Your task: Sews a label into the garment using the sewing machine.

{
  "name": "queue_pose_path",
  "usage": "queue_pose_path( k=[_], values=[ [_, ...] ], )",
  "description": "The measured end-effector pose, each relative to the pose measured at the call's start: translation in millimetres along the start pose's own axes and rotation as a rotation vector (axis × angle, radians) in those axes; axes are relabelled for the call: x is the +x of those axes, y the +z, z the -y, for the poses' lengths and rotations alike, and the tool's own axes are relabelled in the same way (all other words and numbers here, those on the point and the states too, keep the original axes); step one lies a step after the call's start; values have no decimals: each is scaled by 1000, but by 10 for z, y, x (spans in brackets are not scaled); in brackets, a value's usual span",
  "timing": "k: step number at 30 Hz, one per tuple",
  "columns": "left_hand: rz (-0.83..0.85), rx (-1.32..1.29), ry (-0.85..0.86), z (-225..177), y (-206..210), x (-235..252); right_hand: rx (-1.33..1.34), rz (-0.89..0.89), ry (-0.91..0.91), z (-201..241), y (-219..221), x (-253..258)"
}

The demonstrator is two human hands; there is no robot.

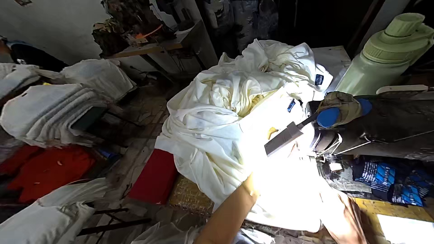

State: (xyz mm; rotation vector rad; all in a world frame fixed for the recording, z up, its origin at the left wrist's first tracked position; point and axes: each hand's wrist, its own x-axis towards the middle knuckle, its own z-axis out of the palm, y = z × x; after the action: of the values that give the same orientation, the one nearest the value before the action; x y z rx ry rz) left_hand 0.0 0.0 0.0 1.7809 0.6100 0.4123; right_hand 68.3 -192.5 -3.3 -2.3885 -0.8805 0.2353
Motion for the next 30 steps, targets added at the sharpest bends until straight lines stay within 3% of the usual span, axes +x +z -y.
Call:
queue_pose_path(
  k=[1,3,7,10,13,14,16,18,21,24,26,30],
  values=[
    [218,173,78,21,-60,-176,24,3,-9,-42,4,-32],
    [442,429,347,176,35,-426,41,12,-124,-125,-2,-70],
    [396,716,768,137,180,-973,73,32,-347,-335,-4,52],
    [363,654,684,-64,90,-1070,72,-128,-531,-371,116,254],
    [513,269,320,-410,-33,-817,110,-209,-651,-360,167,369],
    [555,187,272,-380,-30,-624,135,-196,-658,-378,195,373],
    [540,185,301,-138,9,-289,160,-164,-654,-394,219,364],
    [471,372,347,28,18,-133,158,-168,-640,-406,221,352],
    [544,513,301,-27,-95,-140,107,-170,-637,-403,191,333],
    [367,461,515,305,-38,-190,71,-162,-625,-372,169,321],
    [286,412,558,485,-7,-264,43,-143,-612,-361,157,315],
    [282,479,554,398,38,-248,-5,-138,-600,-368,180,316]
  ],
)
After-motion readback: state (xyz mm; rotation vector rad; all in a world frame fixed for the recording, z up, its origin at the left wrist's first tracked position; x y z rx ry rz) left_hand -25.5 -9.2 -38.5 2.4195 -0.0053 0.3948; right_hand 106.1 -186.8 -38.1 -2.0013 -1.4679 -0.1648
